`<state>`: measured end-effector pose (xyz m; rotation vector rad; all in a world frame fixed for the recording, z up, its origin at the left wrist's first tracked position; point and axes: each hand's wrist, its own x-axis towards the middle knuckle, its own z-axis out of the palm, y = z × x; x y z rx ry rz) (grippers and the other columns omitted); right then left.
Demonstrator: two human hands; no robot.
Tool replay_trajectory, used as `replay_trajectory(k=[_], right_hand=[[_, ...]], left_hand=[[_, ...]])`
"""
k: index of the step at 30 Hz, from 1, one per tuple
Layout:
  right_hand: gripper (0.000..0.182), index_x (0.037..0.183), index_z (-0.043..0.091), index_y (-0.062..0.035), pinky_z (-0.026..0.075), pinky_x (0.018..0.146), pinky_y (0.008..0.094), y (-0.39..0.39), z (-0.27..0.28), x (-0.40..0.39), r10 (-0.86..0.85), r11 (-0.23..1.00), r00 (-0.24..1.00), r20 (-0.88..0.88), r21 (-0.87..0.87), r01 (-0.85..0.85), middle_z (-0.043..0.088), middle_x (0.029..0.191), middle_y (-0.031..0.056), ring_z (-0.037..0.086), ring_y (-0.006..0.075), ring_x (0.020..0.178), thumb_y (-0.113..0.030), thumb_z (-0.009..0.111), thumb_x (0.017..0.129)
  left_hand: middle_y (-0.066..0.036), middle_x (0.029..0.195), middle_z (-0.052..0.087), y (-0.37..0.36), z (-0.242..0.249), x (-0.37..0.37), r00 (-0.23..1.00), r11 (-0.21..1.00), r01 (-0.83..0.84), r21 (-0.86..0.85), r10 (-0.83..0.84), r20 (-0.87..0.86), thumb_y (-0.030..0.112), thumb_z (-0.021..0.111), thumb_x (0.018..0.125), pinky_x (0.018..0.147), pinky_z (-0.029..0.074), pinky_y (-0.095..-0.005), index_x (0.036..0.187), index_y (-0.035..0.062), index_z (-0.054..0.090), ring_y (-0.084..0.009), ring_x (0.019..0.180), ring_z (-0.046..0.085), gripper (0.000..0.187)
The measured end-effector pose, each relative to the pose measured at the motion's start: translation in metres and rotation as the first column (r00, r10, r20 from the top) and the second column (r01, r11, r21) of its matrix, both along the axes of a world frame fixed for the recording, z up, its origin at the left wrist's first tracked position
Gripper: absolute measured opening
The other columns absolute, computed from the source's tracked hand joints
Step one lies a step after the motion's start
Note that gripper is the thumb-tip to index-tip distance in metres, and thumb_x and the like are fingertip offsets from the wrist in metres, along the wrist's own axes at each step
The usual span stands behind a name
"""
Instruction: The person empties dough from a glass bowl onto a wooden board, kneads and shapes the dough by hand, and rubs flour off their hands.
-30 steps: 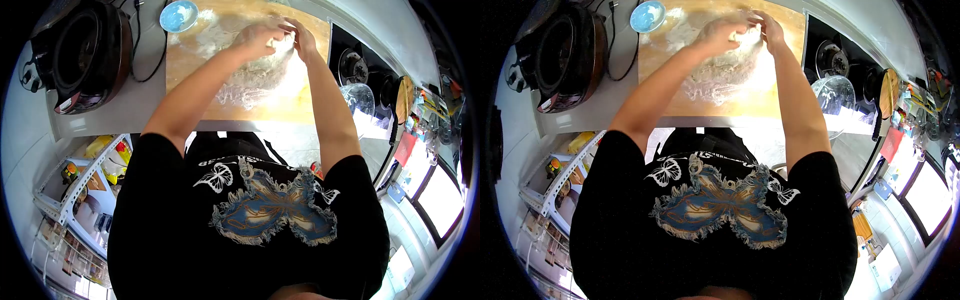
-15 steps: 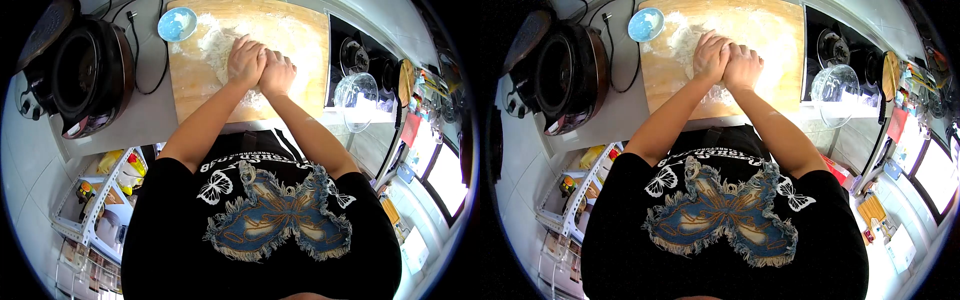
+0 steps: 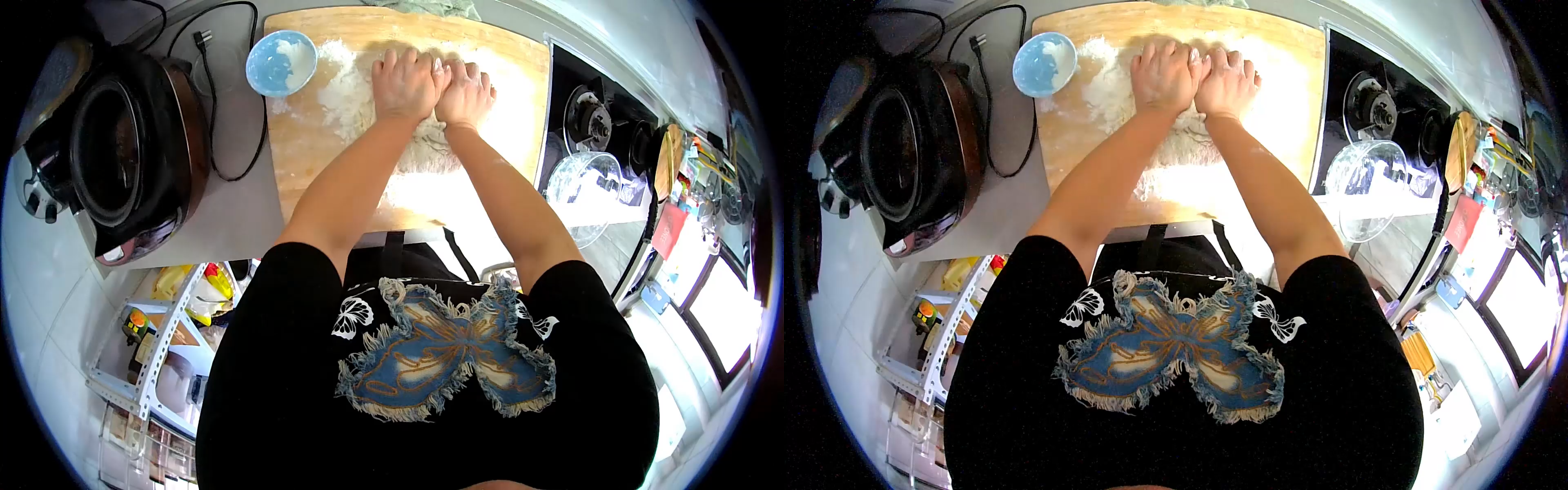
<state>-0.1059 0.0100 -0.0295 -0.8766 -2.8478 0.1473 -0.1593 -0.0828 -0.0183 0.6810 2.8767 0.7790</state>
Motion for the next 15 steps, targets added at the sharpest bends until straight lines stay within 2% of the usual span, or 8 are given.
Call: replay_trajectory(k=[4, 6, 7, 8, 9, 12, 14, 15], right_hand=[[0.036, 0.107, 0.07, -0.0188, 0.043, 0.095, 0.0473, 0.006, -0.006, -0.006, -0.025, 0.999, 0.997, -0.077, -0.03, 0.022, 0.069, 0.107, 0.0083, 0.062, 0.0311, 0.103, -0.045, 0.048, 0.094], [0.038, 0.109, 0.071, -0.0189, 0.045, 0.095, 0.0468, 0.026, -0.008, -0.016, -0.003, 0.999, 0.996, -0.084, -0.047, -0.001, 0.069, 0.113, 0.0079, 0.063, 0.0311, 0.106, -0.044, 0.048, 0.094], [0.047, 0.112, 0.071, -0.015, 0.043, 0.097, 0.0447, 0.048, -0.013, -0.022, -0.062, 0.888, 0.998, -0.011, -0.456, 0.05, 0.069, 0.114, 0.0113, 0.062, 0.0291, 0.106, -0.051, 0.045, 0.097], [0.057, 0.115, 0.072, -0.0112, 0.042, 0.099, 0.0426, 0.063, -0.016, -0.018, -0.083, 0.613, 0.992, 0.096, -0.78, 0.127, 0.069, 0.116, 0.0147, 0.062, 0.0271, 0.106, -0.057, 0.042, 0.099], [0.067, 0.11, 0.073, -0.0042, 0.043, 0.096, 0.0387, 0.07, -0.007, -0.019, -0.097, 0.462, 0.986, 0.134, -0.872, 0.164, 0.07, 0.111, 0.0174, 0.063, 0.0263, 0.103, -0.062, 0.042, 0.099], [0.06, 0.11, 0.074, -0.0099, 0.046, 0.093, 0.0372, 0.068, 0.028, -0.014, 0.032, 0.607, 0.99, 0.135, -0.79, 0.088, 0.071, 0.11, 0.0139, 0.063, 0.0254, 0.102, -0.062, 0.047, 0.096], [0.05, 0.109, 0.075, -0.017, 0.05, 0.09, 0.0384, 0.028, 0.075, -0.006, 0.192, 0.923, 0.926, 0.326, -0.379, -0.058, 0.073, 0.109, 0.0091, 0.065, 0.0257, 0.099, -0.059, 0.056, 0.091], [0.038, 0.105, 0.075, -0.0224, 0.053, 0.087, 0.0398, 0.026, 0.049, 0.001, 0.331, 0.91, 0.941, 0.078, -0.289, -0.296, 0.075, 0.103, 0.0059, 0.069, 0.0261, 0.095, -0.052, 0.064, 0.085]], left_hand=[[-0.001, 0.096, 0.066, 0.027, -0.065, -0.011, 0.994, 0.993, 0.048, 0.106, -0.037, -0.098, 0.04, 0.057, 0.09, 0.089, 0.04, -0.0423, 0.092, 0.0139, 0.072, -0.0247, 0.099, 0.056, 0.03], [-0.005, 0.103, 0.067, 0.056, -0.109, -0.016, 0.961, 0.976, -0.213, 0.042, 0.217, -0.171, 0.038, 0.055, 0.092, 0.094, 0.042, -0.0455, 0.096, 0.0111, 0.071, -0.0261, 0.105, 0.058, 0.032], [-0.008, 0.1, 0.068, 0.043, -0.07, -0.025, 0.975, 0.981, -0.187, 0.051, 0.191, -0.115, 0.039, 0.054, 0.093, 0.092, 0.044, -0.0459, 0.096, 0.0105, 0.072, -0.0281, 0.103, 0.06, 0.034], [-0.011, 0.098, 0.069, 0.02, -0.019, -0.018, 0.997, 0.993, -0.071, 0.093, 0.069, 0.028, 0.04, 0.053, 0.093, 0.09, 0.047, -0.0464, 0.095, 0.01, 0.073, -0.0301, 0.1, 0.063, 0.036], [-0.015, 0.096, 0.071, 0.004, 0.022, -0.007, 0.991, 0.99, 0.005, 0.144, -0.025, 0.133, 0.04, 0.052, 0.094, 0.087, 0.049, -0.0468, 0.094, 0.0094, 0.074, -0.0321, 0.098, 0.065, 0.038], [-0.015, 0.099, 0.07, -0.018, 0.082, 0.052, 0.992, 0.997, 0.011, 0.081, -0.022, 0.125, 0.038, 0.053, 0.094, 0.09, 0.049, -0.047, 0.096, 0.0084, 0.073, -0.0315, 0.101, 0.064, 0.036], [-0.009, 0.107, 0.068, -0.027, 0.08, 0.09, 0.999, 1.0, -0.013, 0.017, 0.012, 0.03, 0.034, 0.055, 0.093, 0.097, 0.043, -0.0464, 0.1, 0.0085, 0.07, -0.0268, 0.107, 0.059, 0.03], [-0.008, 0.101, 0.068, -0.033, 0.073, 0.108, 0.997, 0.998, -0.008, 0.068, 0.014, -0.08, 0.028, 0.059, 0.09, 0.091, 0.046, -0.0441, 0.095, 0.0099, 0.069, -0.0277, 0.101, 0.061, 0.021]])
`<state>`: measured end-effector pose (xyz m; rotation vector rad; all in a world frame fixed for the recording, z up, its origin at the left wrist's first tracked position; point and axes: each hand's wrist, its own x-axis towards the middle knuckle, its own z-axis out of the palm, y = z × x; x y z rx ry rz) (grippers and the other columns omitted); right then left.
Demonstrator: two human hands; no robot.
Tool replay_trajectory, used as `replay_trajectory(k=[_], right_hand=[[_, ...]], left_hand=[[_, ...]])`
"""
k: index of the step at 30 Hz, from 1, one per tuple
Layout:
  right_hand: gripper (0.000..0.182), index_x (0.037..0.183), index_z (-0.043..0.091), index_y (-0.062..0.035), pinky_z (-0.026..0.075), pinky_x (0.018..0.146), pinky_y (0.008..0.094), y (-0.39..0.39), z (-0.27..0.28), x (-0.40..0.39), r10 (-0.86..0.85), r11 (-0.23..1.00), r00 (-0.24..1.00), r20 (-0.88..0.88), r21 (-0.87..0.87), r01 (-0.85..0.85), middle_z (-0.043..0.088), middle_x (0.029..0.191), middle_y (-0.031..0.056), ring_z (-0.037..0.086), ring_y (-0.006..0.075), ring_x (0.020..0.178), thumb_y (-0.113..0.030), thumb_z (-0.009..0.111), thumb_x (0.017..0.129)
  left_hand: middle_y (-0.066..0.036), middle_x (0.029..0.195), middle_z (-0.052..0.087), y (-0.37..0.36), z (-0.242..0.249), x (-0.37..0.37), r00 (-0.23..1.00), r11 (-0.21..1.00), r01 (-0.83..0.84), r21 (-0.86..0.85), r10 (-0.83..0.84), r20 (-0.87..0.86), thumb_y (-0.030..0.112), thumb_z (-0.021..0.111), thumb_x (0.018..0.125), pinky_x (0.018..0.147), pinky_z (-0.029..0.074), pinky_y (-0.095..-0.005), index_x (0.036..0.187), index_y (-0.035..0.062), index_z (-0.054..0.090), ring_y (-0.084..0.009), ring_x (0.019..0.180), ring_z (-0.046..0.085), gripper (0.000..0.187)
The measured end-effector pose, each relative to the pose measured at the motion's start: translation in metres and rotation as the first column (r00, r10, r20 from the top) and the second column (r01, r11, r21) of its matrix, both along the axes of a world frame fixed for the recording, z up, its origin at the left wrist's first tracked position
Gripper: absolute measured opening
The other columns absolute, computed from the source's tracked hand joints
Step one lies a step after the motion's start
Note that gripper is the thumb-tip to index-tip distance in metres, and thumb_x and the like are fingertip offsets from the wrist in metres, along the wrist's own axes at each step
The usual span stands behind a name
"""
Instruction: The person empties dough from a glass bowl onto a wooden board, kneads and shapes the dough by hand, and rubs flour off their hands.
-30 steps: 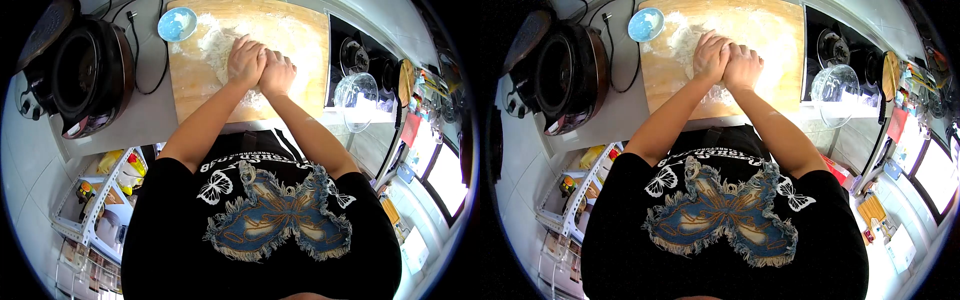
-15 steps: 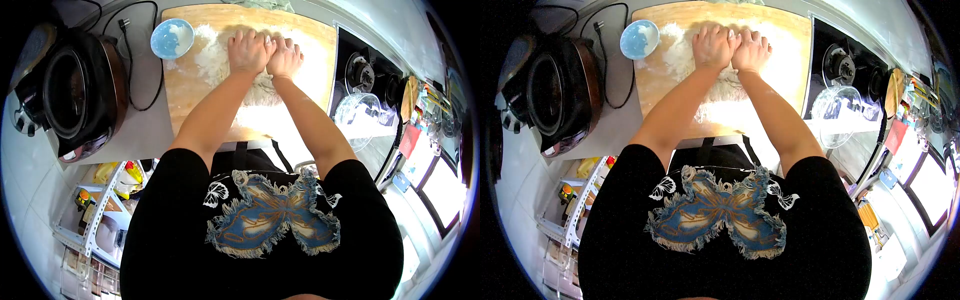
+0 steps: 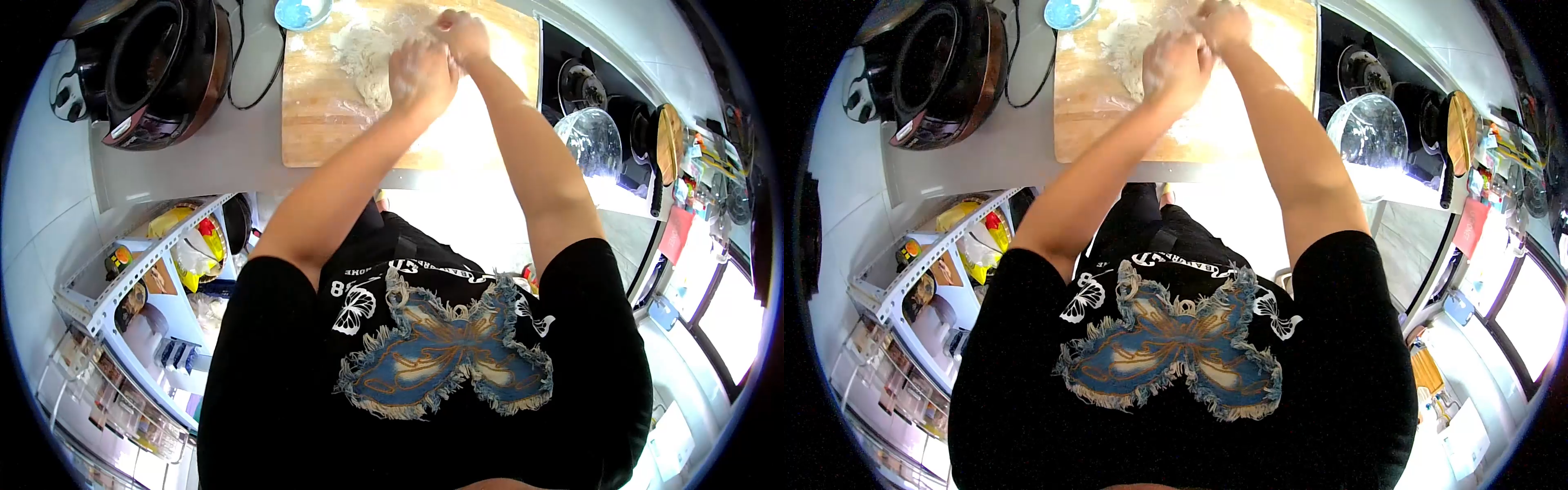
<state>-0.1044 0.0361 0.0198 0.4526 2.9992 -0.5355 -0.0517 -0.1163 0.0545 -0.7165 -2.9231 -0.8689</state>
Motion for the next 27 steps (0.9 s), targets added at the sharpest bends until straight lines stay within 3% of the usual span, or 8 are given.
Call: replay_trajectory(k=[1, 4, 6, 8, 16, 18, 23, 27], right_hand=[[0.037, 0.108, 0.074, -0.0208, 0.052, 0.091, 0.0408, -0.013, 0.011, 0.01, -0.039, 0.986, 0.99, 0.134, -0.153, 0.059, 0.073, 0.109, 0.0072, 0.068, 0.0281, 0.1, -0.047, 0.055, 0.09], [0.036, 0.109, 0.073, -0.0196, 0.051, 0.093, 0.0432, -0.042, 0.03, 0.043, 0.085, 0.994, 0.897, 0.434, 0.027, -0.108, 0.073, 0.109, 0.0071, 0.068, 0.0299, 0.1, -0.04, 0.048, 0.094], [0.034, 0.107, 0.073, -0.0193, 0.048, 0.095, 0.0431, -0.063, 0.039, 0.069, 0.046, 0.973, 0.951, 0.307, 0.202, -0.112, 0.072, 0.108, 0.0055, 0.066, 0.0282, 0.101, -0.039, 0.049, 0.094], [0.032, 0.104, 0.072, -0.0182, 0.042, 0.1, 0.0452, -0.07, 0.002, 0.098, 0.002, 0.984, 0.977, -0.213, 0.173, 0.035, 0.071, 0.108, 0.0044, 0.062, 0.0276, 0.106, -0.038, 0.049, 0.093], [0.031, 0.11, 0.07, -0.0198, 0.038, 0.104, 0.0475, -0.057, -0.033, 0.05, 0.003, 0.974, 0.984, -0.176, 0.222, 0.036, 0.068, 0.111, 0.0039, 0.059, 0.028, 0.109, -0.038, 0.054, 0.091], [0.028, 0.11, 0.069, -0.0233, 0.042, 0.098, 0.0444, -0.048, -0.035, 0.022, -0.08, 0.967, 0.982, -0.168, 0.227, 0.117, 0.068, 0.111, 0.0037, 0.061, 0.0285, 0.106, -0.036, 0.051, 0.093], [0.03, 0.107, 0.069, -0.0209, 0.046, 0.091, 0.0453, -0.033, -0.041, -0.015, -0.131, 0.948, 0.987, -0.097, 0.277, 0.154, 0.067, 0.11, 0.0047, 0.063, 0.029, 0.103, -0.039, 0.047, 0.095], [0.039, 0.111, 0.069, -0.0183, 0.046, 0.091, 0.0463, -0.015, -0.058, -0.033, -0.124, 0.972, 0.983, -0.134, 0.184, 0.147, 0.068, 0.113, 0.0076, 0.062, 0.031, 0.105, -0.045, 0.043, 0.096]], left_hand=[[-0.007, 0.095, 0.069, -0.007, 0.002, 0.01, 0.994, 0.999, 0.0, 0.048, 0.005, -0.108, 0.022, 0.063, 0.087, 0.085, 0.048, -0.0419, 0.089, 0.0112, 0.069, -0.0287, 0.094, 0.062, 0.012], [-0.008, 0.089, 0.069, -0.026, 0.012, 0.013, 0.992, 0.961, -0.126, 0.247, 0.121, 0.037, 0.015, 0.066, 0.084, 0.087, 0.047, -0.0418, 0.084, 0.0096, 0.066, -0.0287, 0.092, 0.062, 0.006], [-0.007, 0.089, 0.069, -0.024, -0.003, 0.009, 0.983, 0.955, -0.139, 0.262, 0.166, -0.084, 0.019, 0.064, 0.085, 0.092, 0.045, -0.0419, 0.088, 0.0101, 0.068, -0.0292, 0.092, 0.062, 0.011], [-0.008, 0.096, 0.071, -0.017, -0.031, 0.009, 0.979, 0.951, -0.093, 0.294, 0.142, -0.148, 0.023, 0.061, 0.086, 0.099, 0.042, -0.0423, 0.1, 0.0116, 0.071, -0.0297, 0.097, 0.062, 0.02], [-0.007, 0.098, 0.07, -0.008, -0.071, -0.029, 0.982, 0.937, -0.122, 0.328, 0.161, -0.096, 0.031, 0.05, 0.095, 0.102, 0.035, -0.0464, 0.101, 0.0124, 0.072, -0.0277, 0.099, 0.059, 0.029], [-0.006, 0.092, 0.067, 0.004, -0.068, -0.057, 0.99, 0.99, -0.125, 0.059, 0.12, 0.075, 0.032, 0.05, 0.095, 0.096, 0.036, -0.0449, 0.091, 0.0132, 0.07, -0.0265, 0.094, 0.058, 0.028], [-0.006, 0.086, 0.065, 0.024, -0.074, -0.091, 0.969, 0.974, -0.212, 0.075, 0.22, -0.115, 0.037, 0.053, 0.094, 0.085, 0.039, -0.0437, 0.083, 0.0125, 0.07, -0.0268, 0.087, 0.058, 0.032], [-0.01, 0.1, 0.068, 0.035, -0.072, -0.121, 0.977, 0.985, -0.146, -0.093, 0.158, 0.14, 0.044, 0.052, 0.094, 0.087, 0.043, -0.0463, 0.093, 0.0103, 0.071, -0.0299, 0.097, 0.061, 0.039]])
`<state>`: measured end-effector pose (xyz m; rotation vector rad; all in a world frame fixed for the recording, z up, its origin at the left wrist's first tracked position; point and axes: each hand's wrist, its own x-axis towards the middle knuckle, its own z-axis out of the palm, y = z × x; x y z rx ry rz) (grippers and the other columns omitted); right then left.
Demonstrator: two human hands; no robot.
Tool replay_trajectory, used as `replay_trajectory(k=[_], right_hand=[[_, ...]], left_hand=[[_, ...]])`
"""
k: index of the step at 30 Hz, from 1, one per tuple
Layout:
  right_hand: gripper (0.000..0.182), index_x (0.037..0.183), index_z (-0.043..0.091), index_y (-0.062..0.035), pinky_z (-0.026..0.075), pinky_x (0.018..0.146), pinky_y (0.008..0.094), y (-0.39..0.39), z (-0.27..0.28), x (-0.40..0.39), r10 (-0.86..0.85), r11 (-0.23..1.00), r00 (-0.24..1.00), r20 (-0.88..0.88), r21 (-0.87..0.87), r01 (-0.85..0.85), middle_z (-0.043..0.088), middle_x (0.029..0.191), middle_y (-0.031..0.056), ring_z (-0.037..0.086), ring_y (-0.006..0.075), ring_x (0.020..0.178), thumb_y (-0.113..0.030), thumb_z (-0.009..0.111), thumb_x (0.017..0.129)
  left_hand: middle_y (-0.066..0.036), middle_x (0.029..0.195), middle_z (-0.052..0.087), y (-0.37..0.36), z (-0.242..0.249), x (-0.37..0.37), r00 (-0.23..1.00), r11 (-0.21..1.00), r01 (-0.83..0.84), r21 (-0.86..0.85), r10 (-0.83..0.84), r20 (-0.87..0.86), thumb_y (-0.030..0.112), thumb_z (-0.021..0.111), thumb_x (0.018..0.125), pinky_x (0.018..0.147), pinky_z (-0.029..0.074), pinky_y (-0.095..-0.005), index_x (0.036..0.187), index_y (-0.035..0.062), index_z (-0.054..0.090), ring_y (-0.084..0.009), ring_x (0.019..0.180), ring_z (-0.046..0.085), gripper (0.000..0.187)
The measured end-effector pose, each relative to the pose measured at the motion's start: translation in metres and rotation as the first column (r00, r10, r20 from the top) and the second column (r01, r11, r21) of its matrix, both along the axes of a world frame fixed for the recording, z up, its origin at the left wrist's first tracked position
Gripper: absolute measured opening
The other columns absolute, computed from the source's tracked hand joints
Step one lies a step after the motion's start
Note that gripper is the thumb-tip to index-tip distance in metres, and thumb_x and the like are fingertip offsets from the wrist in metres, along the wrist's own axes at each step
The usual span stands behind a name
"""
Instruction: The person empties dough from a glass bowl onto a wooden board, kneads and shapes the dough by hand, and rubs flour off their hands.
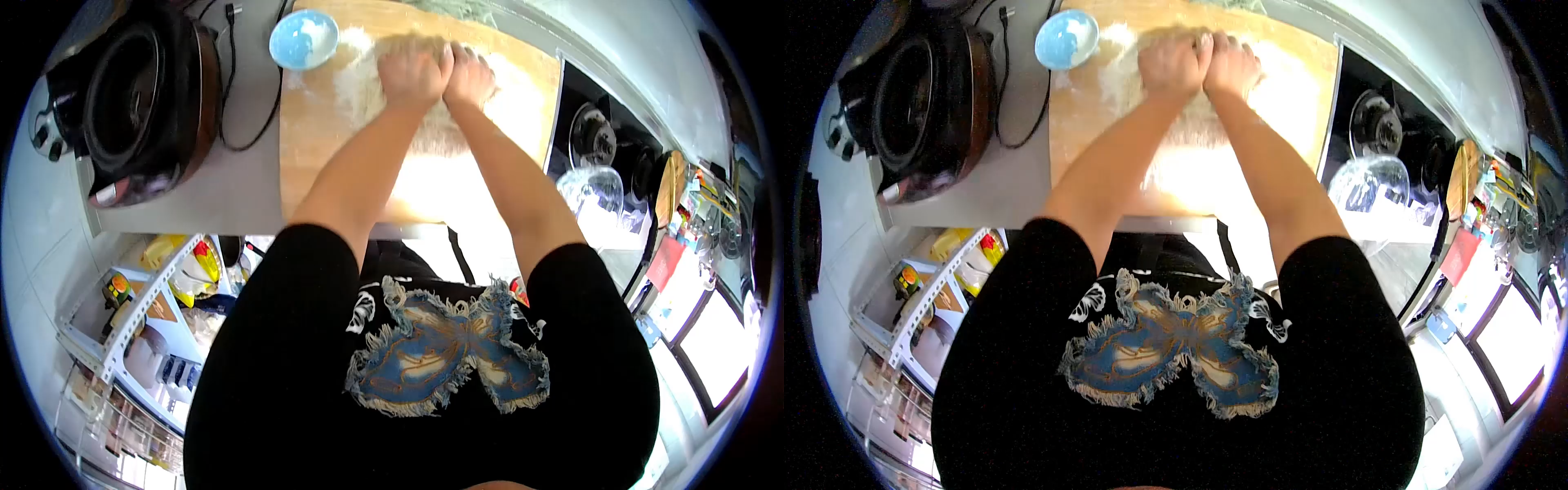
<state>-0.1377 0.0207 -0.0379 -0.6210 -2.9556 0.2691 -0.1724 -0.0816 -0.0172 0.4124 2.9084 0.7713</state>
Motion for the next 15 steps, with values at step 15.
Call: replay_trajectory(k=[15], right_hand=[[0.034, 0.103, 0.075, -0.0206, 0.039, 0.102, 0.0531, -0.038, 0.095, 0.104, 0.231, 0.966, 0.86, 0.455, 0.0, -0.26, 0.072, 0.107, 0.0051, 0.062, 0.0281, 0.111, -0.04, 0.048, 0.096]], left_hand=[[-0.013, 0.096, 0.072, -0.053, 0.05, 0.126, 0.994, 0.998, -0.029, 0.064, 0.036, -0.107, 0.041, 0.058, 0.092, 0.086, 0.049, -0.0415, 0.113, 0.0057, 0.068, -0.0295, 0.094, 0.066, 0.042]])
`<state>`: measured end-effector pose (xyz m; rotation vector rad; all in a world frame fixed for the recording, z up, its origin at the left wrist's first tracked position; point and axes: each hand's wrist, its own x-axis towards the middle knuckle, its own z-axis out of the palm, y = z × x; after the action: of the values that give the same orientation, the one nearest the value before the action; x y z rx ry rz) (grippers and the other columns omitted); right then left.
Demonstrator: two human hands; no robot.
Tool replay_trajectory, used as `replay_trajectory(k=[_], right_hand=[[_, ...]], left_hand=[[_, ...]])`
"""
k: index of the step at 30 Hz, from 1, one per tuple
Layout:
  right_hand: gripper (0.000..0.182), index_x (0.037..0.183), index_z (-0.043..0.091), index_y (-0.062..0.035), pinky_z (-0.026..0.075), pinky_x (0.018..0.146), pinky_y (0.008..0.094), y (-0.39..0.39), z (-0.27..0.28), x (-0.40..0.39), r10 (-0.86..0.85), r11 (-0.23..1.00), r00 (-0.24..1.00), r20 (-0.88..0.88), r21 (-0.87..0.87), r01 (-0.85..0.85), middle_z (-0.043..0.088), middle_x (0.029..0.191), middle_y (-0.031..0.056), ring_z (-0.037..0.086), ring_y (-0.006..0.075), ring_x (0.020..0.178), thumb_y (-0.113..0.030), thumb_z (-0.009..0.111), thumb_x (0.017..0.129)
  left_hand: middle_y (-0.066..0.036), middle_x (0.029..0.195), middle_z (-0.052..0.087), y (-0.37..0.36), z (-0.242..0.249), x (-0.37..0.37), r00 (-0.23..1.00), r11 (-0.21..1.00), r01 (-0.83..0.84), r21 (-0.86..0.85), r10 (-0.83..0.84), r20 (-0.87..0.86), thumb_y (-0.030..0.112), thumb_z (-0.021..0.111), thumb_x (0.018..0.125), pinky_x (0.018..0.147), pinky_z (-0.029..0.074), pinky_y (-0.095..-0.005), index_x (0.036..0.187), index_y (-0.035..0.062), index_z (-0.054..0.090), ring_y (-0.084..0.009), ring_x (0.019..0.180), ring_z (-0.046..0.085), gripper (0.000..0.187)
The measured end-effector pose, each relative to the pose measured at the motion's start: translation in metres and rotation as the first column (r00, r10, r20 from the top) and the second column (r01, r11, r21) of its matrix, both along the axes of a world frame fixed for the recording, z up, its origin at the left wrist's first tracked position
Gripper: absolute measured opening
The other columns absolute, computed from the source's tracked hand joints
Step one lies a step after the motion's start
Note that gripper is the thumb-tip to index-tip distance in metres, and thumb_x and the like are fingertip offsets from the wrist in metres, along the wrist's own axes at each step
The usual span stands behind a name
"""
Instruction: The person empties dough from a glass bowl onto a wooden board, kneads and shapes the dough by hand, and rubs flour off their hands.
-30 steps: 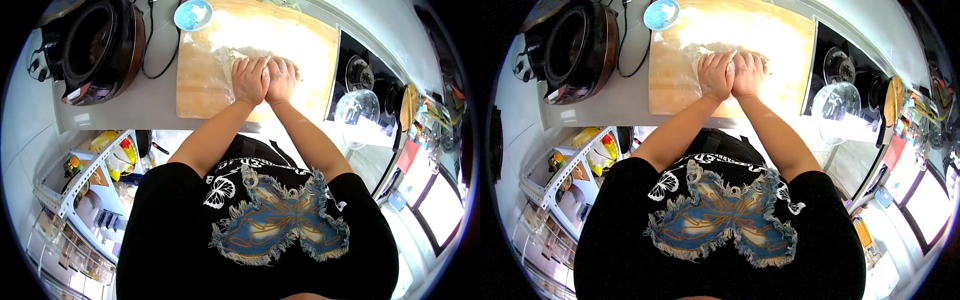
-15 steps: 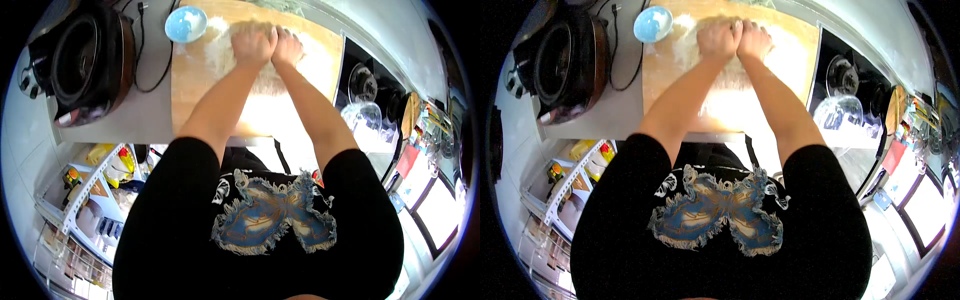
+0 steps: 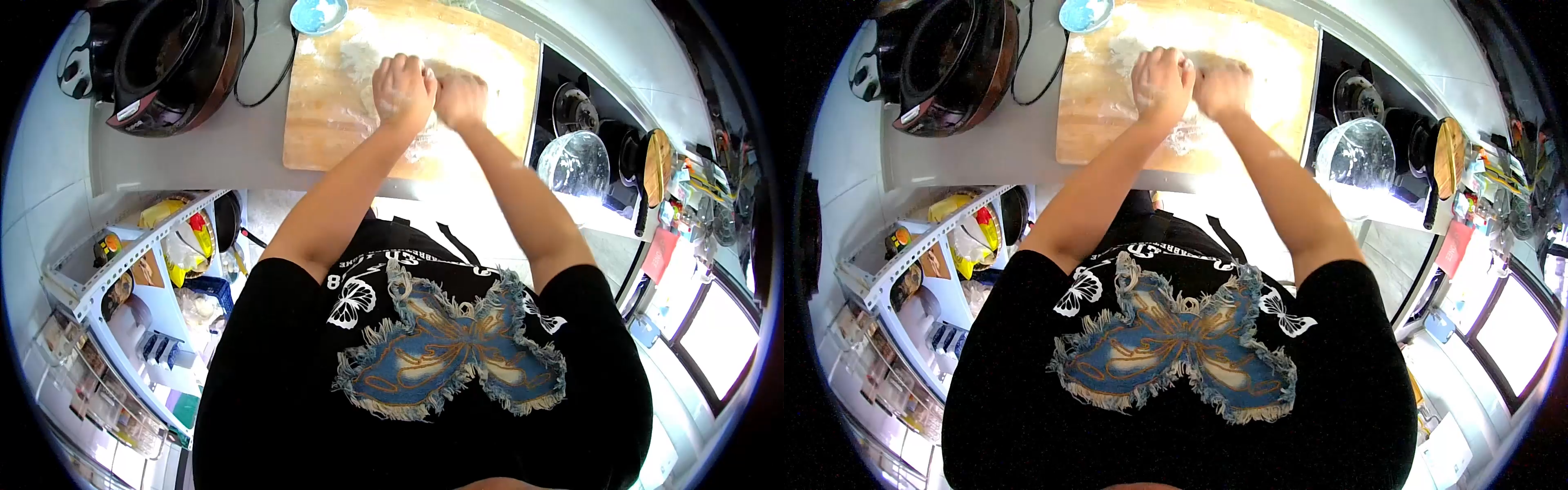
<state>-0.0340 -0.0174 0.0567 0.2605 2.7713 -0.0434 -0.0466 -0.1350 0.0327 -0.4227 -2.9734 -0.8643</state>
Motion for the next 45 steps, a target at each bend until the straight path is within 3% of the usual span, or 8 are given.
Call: replay_trajectory(k=[5, 22, 28, 30, 33, 37, 39, 45], right_hand=[[0.028, 0.102, 0.073, -0.0205, 0.03, 0.109, 0.0547, -0.011, -0.044, 0.037, -0.044, 0.993, 0.812, -0.582, -0.115, -0.029, 0.07, 0.108, 0.002, 0.058, 0.0264, 0.113, -0.038, 0.053, 0.093], [0.033, 0.106, 0.072, -0.0217, 0.042, 0.099, 0.0481, 0.037, -0.099, -0.113, -0.238, 0.971, 0.861, -0.45, -0.139, 0.195, 0.068, 0.118, 0.0058, 0.06, 0.0303, 0.113, -0.044, 0.053, 0.091], [0.05, 0.135, 0.061, -0.0171, 0.043, 0.107, 0.0385, 0.084, -0.058, -0.105, -0.245, 0.685, 0.969, 0.026, -0.703, 0.191, 0.06, 0.134, 0.012, 0.059, 0.0294, 0.123, -0.046, 0.061, 0.094], [0.054, 0.135, 0.06, -0.0119, 0.045, 0.106, 0.0353, 0.121, -0.054, -0.087, -0.149, 0.73, 0.971, -0.186, -0.683, -0.018, 0.06, 0.134, 0.011, 0.059, 0.0271, 0.121, -0.041, 0.069, 0.09], [0.063, 0.138, 0.056, -0.0093, 0.047, 0.102, 0.0357, 0.137, -0.047, -0.05, -0.238, 0.817, 0.96, -0.148, -0.565, 0.115, 0.061, 0.131, 0.0141, 0.059, 0.0259, 0.12, -0.043, 0.073, 0.088], [0.083, 0.146, 0.049, -0.0088, 0.05, 0.097, 0.0367, 0.128, -0.036, -0.028, -0.51, 0.441, 0.833, 0.217, -0.765, 0.469, 0.057, 0.134, 0.0218, 0.059, 0.0263, 0.12, -0.046, 0.082, 0.079], [0.085, 0.142, 0.05, -0.0028, 0.053, 0.09, 0.0328, 0.138, -0.058, -0.02, -0.56, 0.426, 0.786, 0.262, -0.723, 0.544, 0.056, 0.136, 0.0223, 0.063, 0.0258, 0.112, -0.047, 0.083, 0.077], [0.079, 0.127, 0.054, 0.0124, 0.059, 0.07, 0.0392, 0.071, -0.039, 0.042, -0.493, 0.324, 0.676, 0.548, -0.605, 0.727, 0.067, 0.108, 0.0213, 0.069, 0.0264, 0.085, -0.049, 0.076, 0.083]], left_hand=[[-0.004, 0.1, 0.071, -0.006, -0.034, 0.018, 0.994, 0.994, 0.04, 0.106, -0.029, -0.103, 0.03, 0.058, 0.091, 0.089, 0.04, -0.0448, 0.111, 0.012, 0.071, -0.0248, 0.096, 0.062, 0.03], [-0.011, 0.125, 0.058, 0.04, -0.051, -0.114, 0.976, 0.992, -0.125, -0.002, 0.124, 0.178, 0.04, 0.055, 0.094, 0.108, 0.033, -0.0477, 0.124, 0.0119, 0.065, -0.0284, 0.122, 0.05, 0.041], [-0.014, 0.147, 0.048, -0.02, -0.061, -0.125, 0.894, 0.884, -0.107, 0.454, -0.115, 0.434, 0.05, 0.055, 0.097, 0.11, 0.036, -0.0518, 0.144, 0.0093, 0.047, -0.0364, 0.139, 0.039, 0.062], [-0.017, 0.151, 0.044, -0.047, -0.053, -0.106, 0.783, 0.971, -0.238, -0.018, 0.203, 0.587, 0.053, 0.062, 0.092, 0.109, 0.041, -0.0495, 0.152, 0.0059, 0.034, -0.0373, 0.138, 0.042, 0.081], [-0.019, 0.15, 0.043, -0.071, -0.063, -0.076, 0.666, 0.952, -0.305, 0.021, 0.197, 0.72, 0.056, 0.072, 0.083, 0.108, 0.042, -0.0465, 0.152, 0.0002, 0.028, -0.0371, 0.138, 0.042, 0.099], [-0.024, 0.136, 0.055, -0.042, -0.081, -0.066, 0.82, 0.951, -0.292, -0.096, 0.301, 0.488, 0.049, 0.085, 0.068, 0.103, 0.046, -0.0418, 0.139, -0.0022, 0.048, -0.0331, 0.123, 0.057, 0.095], [-0.02, 0.145, 0.05, -0.045, -0.065, -0.083, 0.504, 0.949, -0.293, 0.114, 0.052, 0.862, 0.051, 0.086, 0.065, 0.112, 0.039, -0.0449, 0.145, -0.0016, 0.042, -0.0379, 0.136, 0.045, 0.106], [-0.012, 0.13, 0.065, -0.018, -0.04, -0.119, 0.959, 0.999, 0.011, -0.037, 0.0, 0.285, 0.031, 0.081, 0.068, 0.098, 0.05, -0.0321, 0.135, 0.0109, 0.058, -0.0263, 0.118, 0.062, 0.074]])
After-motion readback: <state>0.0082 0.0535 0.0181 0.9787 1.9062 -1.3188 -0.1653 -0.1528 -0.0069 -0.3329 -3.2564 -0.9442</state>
